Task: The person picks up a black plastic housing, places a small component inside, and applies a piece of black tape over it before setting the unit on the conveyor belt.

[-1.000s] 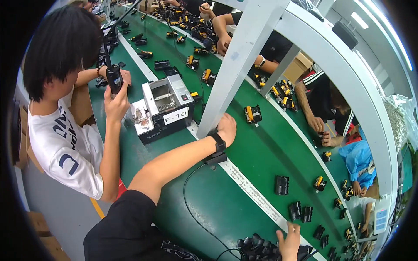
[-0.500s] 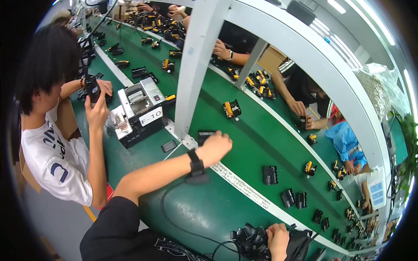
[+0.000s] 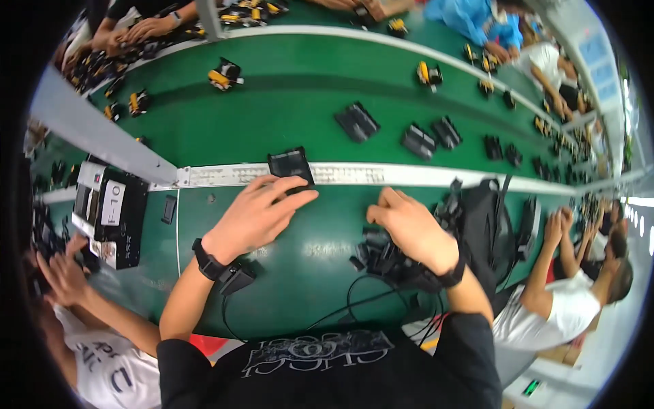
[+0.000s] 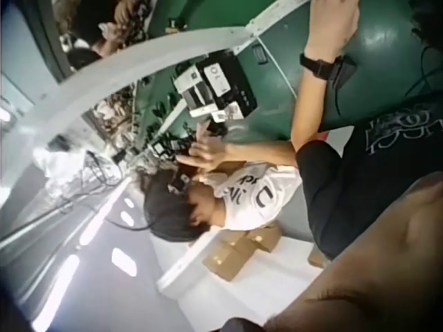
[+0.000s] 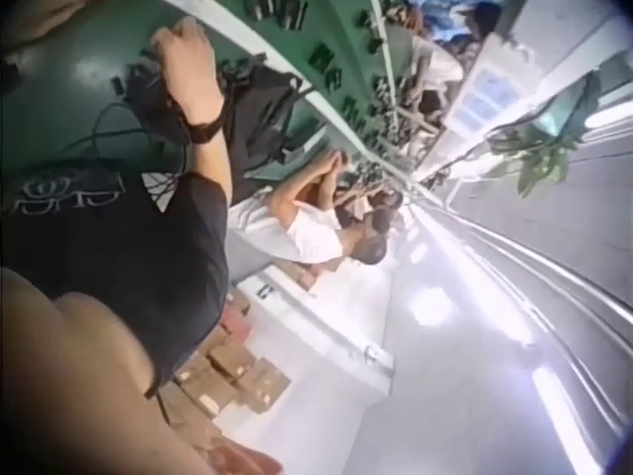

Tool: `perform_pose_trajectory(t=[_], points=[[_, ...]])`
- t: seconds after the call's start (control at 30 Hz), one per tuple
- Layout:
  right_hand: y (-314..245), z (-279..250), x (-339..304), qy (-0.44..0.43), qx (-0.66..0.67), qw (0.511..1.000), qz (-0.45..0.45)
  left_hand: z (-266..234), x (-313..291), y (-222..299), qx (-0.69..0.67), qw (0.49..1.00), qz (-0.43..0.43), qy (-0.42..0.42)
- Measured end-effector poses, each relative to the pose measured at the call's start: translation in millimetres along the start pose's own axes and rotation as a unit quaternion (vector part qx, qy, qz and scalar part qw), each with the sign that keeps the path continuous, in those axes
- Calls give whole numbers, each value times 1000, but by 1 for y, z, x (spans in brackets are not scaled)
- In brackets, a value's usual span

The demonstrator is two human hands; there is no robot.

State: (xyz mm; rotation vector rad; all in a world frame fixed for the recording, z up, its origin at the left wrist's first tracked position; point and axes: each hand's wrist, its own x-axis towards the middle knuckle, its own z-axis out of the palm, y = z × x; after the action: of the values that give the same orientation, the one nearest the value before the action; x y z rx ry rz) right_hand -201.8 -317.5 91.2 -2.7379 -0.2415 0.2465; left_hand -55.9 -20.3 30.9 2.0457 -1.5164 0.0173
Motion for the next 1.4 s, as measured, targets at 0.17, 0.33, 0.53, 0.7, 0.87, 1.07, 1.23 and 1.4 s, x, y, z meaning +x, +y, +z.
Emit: perform_pose_trajectory(t=[0.17,0.33,0.53,0.7,0.87,1.07,1.23,1.4], points=[[6,24,27,25,27,999,-11,-2,2,-4,5,996,-16,88],[12,35,31,35,2,999,37,-2,17,-12,67,990,-59,109],[5,34,22,53,-20,998,35,-20,63,-33,167,986,18,0],[11,27,16,82,-13,996,20,-34,70,-39,193,970,-36,-141],[-3,8,20,127,35,991,38,-21,50,-17,59,987,-68,-134],[-23,21,51,153,-7,985,-80,19,34,-7,-104,987,-124,-21],[-23,36,54,144,-95,982,-76,30,19,-14,-113,987,-112,36],[-26,41,60,162,-110,975,-107,34,13,-20,-131,987,-86,42]])
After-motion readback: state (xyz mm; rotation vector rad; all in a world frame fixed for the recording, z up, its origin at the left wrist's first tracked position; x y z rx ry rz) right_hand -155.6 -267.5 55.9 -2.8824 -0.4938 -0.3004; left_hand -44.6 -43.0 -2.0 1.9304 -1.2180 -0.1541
